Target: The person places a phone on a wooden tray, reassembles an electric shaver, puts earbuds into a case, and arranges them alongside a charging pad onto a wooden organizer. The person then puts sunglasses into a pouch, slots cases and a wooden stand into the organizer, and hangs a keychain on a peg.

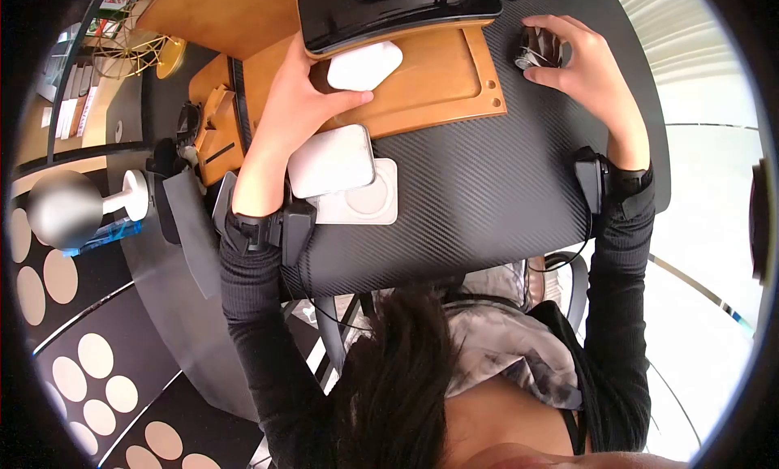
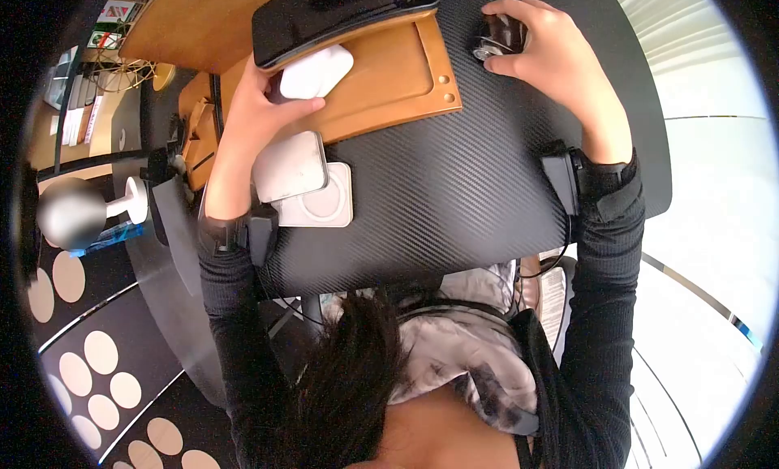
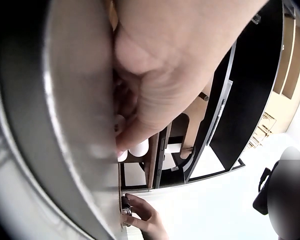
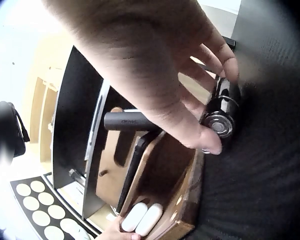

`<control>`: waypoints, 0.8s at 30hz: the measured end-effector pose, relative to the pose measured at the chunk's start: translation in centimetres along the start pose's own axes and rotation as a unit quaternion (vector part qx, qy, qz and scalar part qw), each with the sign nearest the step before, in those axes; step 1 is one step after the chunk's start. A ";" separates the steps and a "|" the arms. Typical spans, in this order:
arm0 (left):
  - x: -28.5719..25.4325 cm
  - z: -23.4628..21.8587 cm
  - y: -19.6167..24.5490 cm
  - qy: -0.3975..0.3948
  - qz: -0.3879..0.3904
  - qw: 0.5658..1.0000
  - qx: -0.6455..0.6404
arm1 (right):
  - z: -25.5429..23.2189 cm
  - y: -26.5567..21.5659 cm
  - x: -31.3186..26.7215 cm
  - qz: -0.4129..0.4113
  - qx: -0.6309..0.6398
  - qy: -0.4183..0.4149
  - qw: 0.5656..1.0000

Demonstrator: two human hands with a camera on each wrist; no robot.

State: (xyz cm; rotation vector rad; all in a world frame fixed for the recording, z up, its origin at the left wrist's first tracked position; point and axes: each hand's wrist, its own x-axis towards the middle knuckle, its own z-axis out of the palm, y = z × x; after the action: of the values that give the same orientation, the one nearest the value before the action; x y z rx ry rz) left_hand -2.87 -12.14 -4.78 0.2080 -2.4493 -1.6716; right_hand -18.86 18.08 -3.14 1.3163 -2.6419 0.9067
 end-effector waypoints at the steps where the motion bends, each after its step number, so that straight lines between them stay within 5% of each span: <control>1: -0.1 0.1 0.0 0.006 0.019 0.999 0.037 | -0.1 -0.5 0.1 -0.002 -0.001 -0.002 1.000; 8: -0.2 0.5 -0.5 0.045 0.066 0.994 0.080 | -0.3 -2.1 -0.6 -0.022 0.042 -0.065 0.997; 15: -0.3 0.7 -0.1 0.063 0.074 0.981 0.170 | 0.0 -5.6 0.2 -0.199 0.023 0.019 0.979; 20: -0.6 -0.2 0.5 -0.002 0.032 0.996 0.089 | 4.6 -9.4 -0.8 -0.265 0.218 -0.044 0.938; 24: 0.0 -0.8 -0.5 0.010 0.052 0.988 0.146 | 6.9 -12.5 -1.5 -0.279 0.150 -0.104 0.943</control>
State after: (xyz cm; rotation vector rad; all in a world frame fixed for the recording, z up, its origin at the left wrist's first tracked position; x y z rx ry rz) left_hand -2.65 -12.99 -4.96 0.1313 -2.6310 -1.2591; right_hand -7.17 9.72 -3.30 2.1848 -2.0919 1.1443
